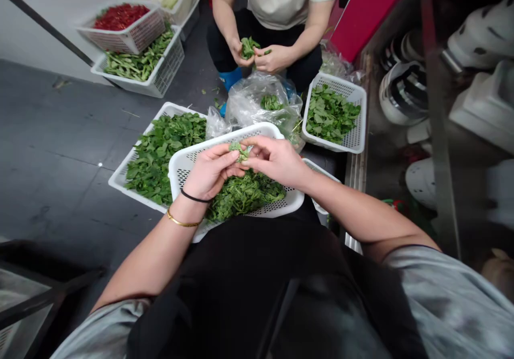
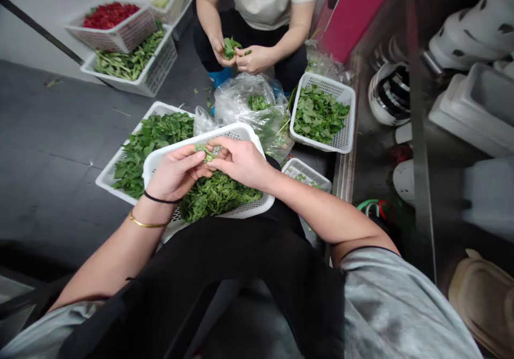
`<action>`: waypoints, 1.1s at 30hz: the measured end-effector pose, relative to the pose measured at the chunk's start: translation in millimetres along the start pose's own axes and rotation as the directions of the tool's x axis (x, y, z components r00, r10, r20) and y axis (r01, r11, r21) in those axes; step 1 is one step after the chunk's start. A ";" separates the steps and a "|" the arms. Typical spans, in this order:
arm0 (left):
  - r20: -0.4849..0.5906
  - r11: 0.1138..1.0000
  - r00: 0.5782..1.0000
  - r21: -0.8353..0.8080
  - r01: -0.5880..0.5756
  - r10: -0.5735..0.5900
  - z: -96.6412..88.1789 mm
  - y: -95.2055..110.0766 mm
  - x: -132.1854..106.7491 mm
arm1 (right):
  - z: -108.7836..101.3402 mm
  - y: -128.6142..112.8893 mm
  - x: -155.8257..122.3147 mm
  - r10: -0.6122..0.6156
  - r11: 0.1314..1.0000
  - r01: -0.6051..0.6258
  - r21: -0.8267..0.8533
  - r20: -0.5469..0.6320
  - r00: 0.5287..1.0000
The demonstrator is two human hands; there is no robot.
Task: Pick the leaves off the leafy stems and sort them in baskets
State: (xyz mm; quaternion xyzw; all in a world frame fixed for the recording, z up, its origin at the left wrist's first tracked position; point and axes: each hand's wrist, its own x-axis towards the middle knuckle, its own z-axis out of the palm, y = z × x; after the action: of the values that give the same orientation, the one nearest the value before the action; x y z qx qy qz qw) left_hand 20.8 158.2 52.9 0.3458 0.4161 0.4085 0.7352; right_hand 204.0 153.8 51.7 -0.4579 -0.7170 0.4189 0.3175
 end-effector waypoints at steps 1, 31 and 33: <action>-0.009 1.000 1.000 -0.008 -0.010 0.009 -0.1 -0.8 -2.1 | 1.0 -0.8 -0.3 -0.004 1.000 0.004 -0.002 -0.034 0.999; -0.028 0.979 0.992 0.163 -0.120 0.126 3.8 -16.2 -15.5 | -2.9 -2.6 -9.1 -0.134 0.906 0.101 -0.410 -0.051 0.990; -0.056 0.967 0.976 0.161 -0.197 0.209 5.7 -18.0 -16.4 | 1.8 -2.1 -6.9 -0.044 0.992 0.033 -0.125 -0.088 0.995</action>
State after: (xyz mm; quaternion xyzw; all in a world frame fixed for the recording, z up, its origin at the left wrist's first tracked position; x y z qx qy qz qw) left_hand 26.2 135.0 45.3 0.4275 0.4354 0.4604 0.6448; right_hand 204.3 146.4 52.2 -0.4812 -0.7352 0.3463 0.3287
